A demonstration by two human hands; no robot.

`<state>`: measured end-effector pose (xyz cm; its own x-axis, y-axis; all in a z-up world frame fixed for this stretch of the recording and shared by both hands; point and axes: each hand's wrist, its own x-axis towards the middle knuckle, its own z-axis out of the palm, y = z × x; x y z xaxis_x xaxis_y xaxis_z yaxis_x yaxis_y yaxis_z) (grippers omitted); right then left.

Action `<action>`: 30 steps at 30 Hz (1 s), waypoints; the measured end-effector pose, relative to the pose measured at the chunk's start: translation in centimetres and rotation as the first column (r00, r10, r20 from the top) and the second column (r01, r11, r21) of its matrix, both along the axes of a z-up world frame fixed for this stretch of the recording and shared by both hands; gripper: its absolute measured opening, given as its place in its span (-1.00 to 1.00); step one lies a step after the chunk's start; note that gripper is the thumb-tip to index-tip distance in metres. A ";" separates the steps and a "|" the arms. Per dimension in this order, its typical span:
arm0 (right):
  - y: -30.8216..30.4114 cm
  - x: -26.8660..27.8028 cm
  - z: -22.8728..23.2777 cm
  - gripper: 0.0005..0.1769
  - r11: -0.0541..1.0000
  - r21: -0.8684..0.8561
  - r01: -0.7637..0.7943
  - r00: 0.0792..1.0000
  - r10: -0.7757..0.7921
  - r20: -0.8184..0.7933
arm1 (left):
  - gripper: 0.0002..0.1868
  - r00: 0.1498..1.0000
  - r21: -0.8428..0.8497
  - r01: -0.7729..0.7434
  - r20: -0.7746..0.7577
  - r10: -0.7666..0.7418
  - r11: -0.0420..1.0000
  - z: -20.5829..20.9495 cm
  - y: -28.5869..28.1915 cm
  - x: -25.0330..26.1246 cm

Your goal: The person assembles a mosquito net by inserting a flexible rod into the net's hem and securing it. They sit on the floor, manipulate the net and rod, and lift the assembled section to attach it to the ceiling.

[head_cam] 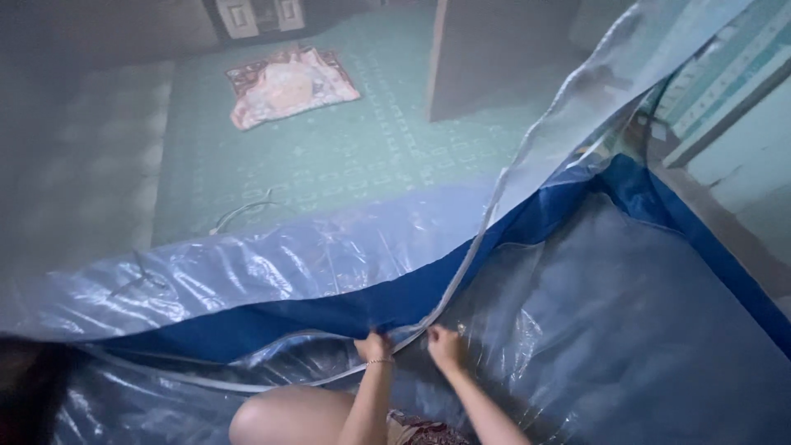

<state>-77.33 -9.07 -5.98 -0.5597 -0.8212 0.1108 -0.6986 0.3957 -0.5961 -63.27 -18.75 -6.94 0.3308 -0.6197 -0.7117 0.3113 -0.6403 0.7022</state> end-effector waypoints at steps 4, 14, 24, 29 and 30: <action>-0.5 -2.2 -1.8 -0.78 0.992 -0.111 0.059 0.998 -0.056 0.026 | -0.66 0.888 0.013 -0.335 -0.329 0.320 0.942 -2.0 -1.1 -2.9; -1.1 -2.4 -2.8 -0.78 0.985 -0.083 0.154 0.982 -0.143 0.127 | -0.70 0.873 -0.011 0.452 0.210 -0.440 0.892 -10.9 0.4 -9.1; -5.6 -10.0 -0.8 -0.81 0.946 0.060 0.319 0.933 -0.324 0.156 | -0.75 0.999 -0.081 0.032 0.006 -0.032 0.996 -5.8 -2.5 -10.9; -6.2 -10.3 0.3 -0.77 0.945 0.326 0.027 0.995 -0.057 0.082 | -0.62 0.948 -0.250 0.302 -0.027 -0.319 0.920 -9.3 -1.5 -14.9; -6.9 -10.9 -0.1 -0.75 0.904 0.423 -0.058 0.995 0.020 0.093 | -0.57 0.902 -0.309 0.400 -0.036 -0.431 0.863 -9.3 -1.9 -15.9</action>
